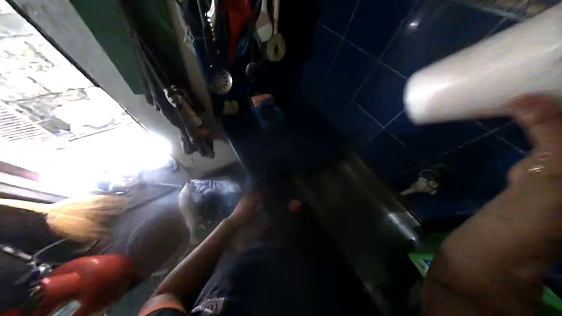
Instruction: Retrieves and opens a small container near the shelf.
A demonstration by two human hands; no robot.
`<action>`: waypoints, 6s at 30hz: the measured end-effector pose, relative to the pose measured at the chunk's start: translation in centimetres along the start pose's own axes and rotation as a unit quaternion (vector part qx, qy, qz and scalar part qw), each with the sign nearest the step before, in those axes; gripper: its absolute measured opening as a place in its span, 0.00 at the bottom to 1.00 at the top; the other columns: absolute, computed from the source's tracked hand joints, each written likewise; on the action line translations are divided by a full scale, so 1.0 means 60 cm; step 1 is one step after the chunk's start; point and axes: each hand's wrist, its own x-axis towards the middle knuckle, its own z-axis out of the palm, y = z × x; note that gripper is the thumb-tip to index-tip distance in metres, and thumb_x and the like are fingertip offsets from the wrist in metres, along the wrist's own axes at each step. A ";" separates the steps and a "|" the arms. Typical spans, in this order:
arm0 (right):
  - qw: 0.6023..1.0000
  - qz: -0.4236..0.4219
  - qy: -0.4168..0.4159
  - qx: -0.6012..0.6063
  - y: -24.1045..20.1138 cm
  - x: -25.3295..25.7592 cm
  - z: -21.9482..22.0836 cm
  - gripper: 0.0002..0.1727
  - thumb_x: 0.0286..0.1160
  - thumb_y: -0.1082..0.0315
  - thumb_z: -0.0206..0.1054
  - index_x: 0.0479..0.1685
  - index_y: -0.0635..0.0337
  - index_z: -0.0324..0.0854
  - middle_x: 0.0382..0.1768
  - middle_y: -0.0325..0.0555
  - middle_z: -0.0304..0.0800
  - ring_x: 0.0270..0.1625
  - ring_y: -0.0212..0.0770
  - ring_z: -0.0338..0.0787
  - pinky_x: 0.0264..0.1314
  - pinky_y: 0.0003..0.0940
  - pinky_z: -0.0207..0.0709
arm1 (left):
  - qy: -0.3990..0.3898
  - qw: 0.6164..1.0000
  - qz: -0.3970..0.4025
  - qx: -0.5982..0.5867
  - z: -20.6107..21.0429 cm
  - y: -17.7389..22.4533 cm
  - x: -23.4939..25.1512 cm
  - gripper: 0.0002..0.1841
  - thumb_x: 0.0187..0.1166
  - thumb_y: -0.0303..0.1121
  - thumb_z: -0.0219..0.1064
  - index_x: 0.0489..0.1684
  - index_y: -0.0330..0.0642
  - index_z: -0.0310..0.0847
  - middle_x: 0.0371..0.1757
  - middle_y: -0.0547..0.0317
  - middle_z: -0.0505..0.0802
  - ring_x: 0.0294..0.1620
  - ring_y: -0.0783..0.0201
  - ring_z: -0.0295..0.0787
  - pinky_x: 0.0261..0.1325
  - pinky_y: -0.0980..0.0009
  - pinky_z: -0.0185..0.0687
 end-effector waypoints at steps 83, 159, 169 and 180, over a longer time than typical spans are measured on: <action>0.850 0.323 -0.415 -0.037 0.180 -0.564 0.215 0.37 0.71 0.59 0.79 0.79 0.67 0.73 0.70 0.63 0.85 0.71 0.52 0.87 0.78 0.47 0.78 | -0.065 0.941 0.015 0.332 0.026 0.198 0.261 0.26 0.76 0.41 0.71 0.71 0.38 0.80 0.75 0.39 0.80 0.78 0.37 0.71 0.70 0.39 0.74; 0.849 0.263 -0.459 -0.003 0.132 -0.333 0.358 0.28 0.76 0.64 0.75 0.73 0.67 0.77 0.61 0.60 0.88 0.51 0.44 0.94 0.54 0.39 0.90 | 0.010 0.709 -0.176 -0.682 0.036 0.062 0.027 0.29 0.92 0.60 0.34 0.37 0.51 0.75 0.20 0.67 0.78 0.15 0.72 0.68 0.19 0.77 0.67; 0.818 0.249 -0.512 -0.084 0.112 -0.332 0.416 0.26 0.74 0.58 0.76 0.65 0.66 0.85 0.62 0.58 0.90 0.63 0.48 0.90 0.71 0.45 0.81 | 0.089 0.717 -0.224 -0.654 0.017 0.035 0.036 0.27 0.92 0.59 0.42 0.42 0.48 0.78 0.23 0.66 0.80 0.17 0.72 0.71 0.21 0.75 0.68; 0.817 0.325 -0.473 0.053 0.117 -0.362 0.446 0.23 0.72 0.65 0.78 0.63 0.69 0.85 0.58 0.58 0.92 0.56 0.44 0.93 0.59 0.41 0.89 | 0.144 0.692 -0.215 -0.674 -0.002 0.021 0.049 0.26 0.92 0.54 0.51 0.78 0.47 0.66 0.42 0.56 0.87 0.32 0.66 0.83 0.36 0.70 0.81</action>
